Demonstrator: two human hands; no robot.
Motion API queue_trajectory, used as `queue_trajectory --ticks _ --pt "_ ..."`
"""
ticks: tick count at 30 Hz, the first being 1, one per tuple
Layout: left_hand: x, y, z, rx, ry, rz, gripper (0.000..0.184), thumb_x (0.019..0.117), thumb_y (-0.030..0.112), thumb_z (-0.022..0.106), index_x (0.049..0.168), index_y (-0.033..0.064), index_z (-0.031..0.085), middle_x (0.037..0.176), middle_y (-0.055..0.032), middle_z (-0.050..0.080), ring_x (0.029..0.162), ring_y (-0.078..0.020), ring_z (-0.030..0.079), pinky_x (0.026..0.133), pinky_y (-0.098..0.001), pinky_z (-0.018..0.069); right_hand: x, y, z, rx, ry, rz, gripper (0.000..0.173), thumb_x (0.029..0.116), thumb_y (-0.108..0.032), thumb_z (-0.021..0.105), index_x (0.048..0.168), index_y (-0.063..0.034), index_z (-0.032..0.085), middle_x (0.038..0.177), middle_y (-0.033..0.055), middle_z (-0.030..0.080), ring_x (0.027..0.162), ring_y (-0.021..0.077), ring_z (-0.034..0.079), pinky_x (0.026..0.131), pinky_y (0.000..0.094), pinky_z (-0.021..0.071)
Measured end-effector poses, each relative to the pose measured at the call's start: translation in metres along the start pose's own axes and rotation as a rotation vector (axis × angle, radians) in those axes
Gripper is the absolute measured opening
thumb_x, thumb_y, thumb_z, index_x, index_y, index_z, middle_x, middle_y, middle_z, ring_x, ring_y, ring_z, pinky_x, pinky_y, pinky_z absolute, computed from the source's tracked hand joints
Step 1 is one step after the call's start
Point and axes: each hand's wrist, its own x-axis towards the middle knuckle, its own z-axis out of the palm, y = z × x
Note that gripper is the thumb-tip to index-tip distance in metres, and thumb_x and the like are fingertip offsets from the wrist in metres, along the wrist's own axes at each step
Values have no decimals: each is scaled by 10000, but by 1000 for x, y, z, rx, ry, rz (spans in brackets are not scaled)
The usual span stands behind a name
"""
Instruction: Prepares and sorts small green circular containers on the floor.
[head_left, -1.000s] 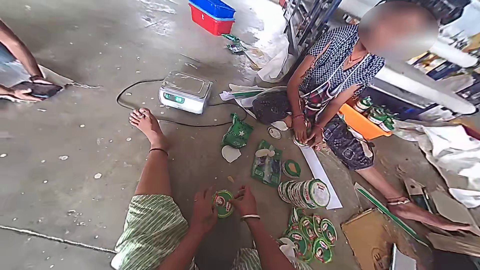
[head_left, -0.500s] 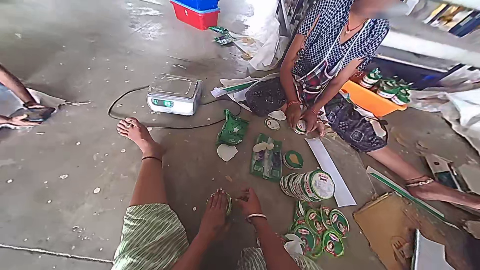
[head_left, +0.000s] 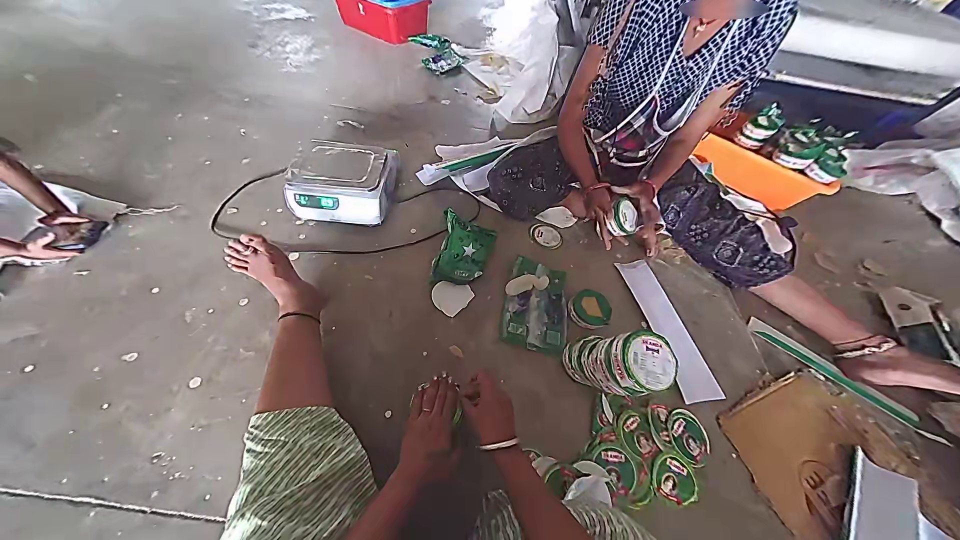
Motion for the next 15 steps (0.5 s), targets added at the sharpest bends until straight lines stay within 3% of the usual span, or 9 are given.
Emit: queue_trajectory --ticks 4,8,12,15 --pt "2 3 0 46 -38 -22 956 798 407 761 1539 -65 382 1610 -240 372 1501 -415 347 1207 -609 229 2 -3 -2 -45 -38 19 381 976 -80 632 1348 -14 586 1164 152 736 1071 317 715 950 514 539" --pt "9 9 -10 76 -242 -104 1010 806 479 781 1604 66 320 1679 -228 216 1560 -418 180 1241 -595 119 10 3 -11 160 -96 111 478 988 -28 607 1443 -2 465 1231 179 697 1116 303 693 997 473 526" --pt "10 10 -8 74 -238 -115 937 754 540 811 1559 221 454 1660 -290 204 1544 -490 154 1229 -640 101 4 5 -18 271 17 157 472 1018 -13 529 1473 -12 408 1227 168 707 1083 294 702 953 473 531" --pt "16 12 -25 40 -396 -129 931 802 639 742 1591 300 383 1679 -302 75 1554 -504 21 1213 -682 3 0 5 -18 334 128 137 486 1016 -4 533 1481 3 392 1219 166 709 1063 286 703 936 464 535"
